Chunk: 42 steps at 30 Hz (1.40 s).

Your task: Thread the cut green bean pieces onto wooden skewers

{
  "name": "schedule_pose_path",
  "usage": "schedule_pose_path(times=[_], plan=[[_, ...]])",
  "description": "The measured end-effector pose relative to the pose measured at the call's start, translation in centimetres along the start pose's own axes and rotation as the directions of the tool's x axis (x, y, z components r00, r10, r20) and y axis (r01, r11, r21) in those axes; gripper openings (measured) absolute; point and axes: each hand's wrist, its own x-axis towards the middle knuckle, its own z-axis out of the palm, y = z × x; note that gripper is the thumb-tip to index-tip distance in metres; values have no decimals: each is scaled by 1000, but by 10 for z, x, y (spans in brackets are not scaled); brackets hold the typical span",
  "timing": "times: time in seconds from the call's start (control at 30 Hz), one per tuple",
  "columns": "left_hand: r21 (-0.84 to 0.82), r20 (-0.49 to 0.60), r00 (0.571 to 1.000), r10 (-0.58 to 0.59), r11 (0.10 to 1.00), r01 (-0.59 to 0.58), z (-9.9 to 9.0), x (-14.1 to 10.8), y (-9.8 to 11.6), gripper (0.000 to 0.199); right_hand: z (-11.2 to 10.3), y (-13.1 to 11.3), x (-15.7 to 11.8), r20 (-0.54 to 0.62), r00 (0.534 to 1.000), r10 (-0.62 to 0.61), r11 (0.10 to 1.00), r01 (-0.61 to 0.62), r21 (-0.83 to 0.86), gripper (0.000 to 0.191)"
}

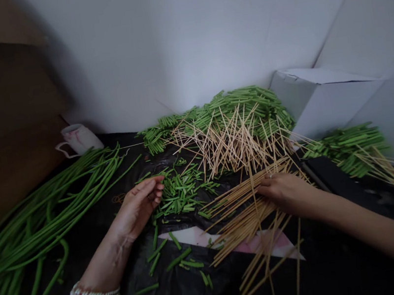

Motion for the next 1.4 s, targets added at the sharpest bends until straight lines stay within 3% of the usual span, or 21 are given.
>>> schedule_pose_path(times=[0.3, 0.47, 0.83, 1.0, 1.23, 1.4], plan=[[1, -8, 1000, -2, 1000, 2, 0, 1, -1, 29, -9, -14, 9, -111, 994, -12, 996, 22, 90, 14], [1, -11, 1000, -1, 1000, 1, 1, 1, 0, 30, -5, -20, 14, -71, 995, -66, 983, 77, 164, 17], [1, -10, 1000, -1, 1000, 1, 0, 1, -2, 32, -4, -31, 27, 1, 988, -152, 987, 152, -48, 12], [4, -6, 1000, 3, 1000, -3, -1, 2, -3, 29, -1, -33, 29, -77, 981, -177, 982, 171, -81, 10], [5, 7, 1000, 8, 1000, -8, -2, 3, -4, 29, -35, -38, 34, -173, 979, -111, 982, 135, 134, 17], [7, 20, 1000, 21, 1000, -21, -4, 2, -3, 27, -66, -42, 42, -314, 949, -37, 915, 159, 371, 20]])
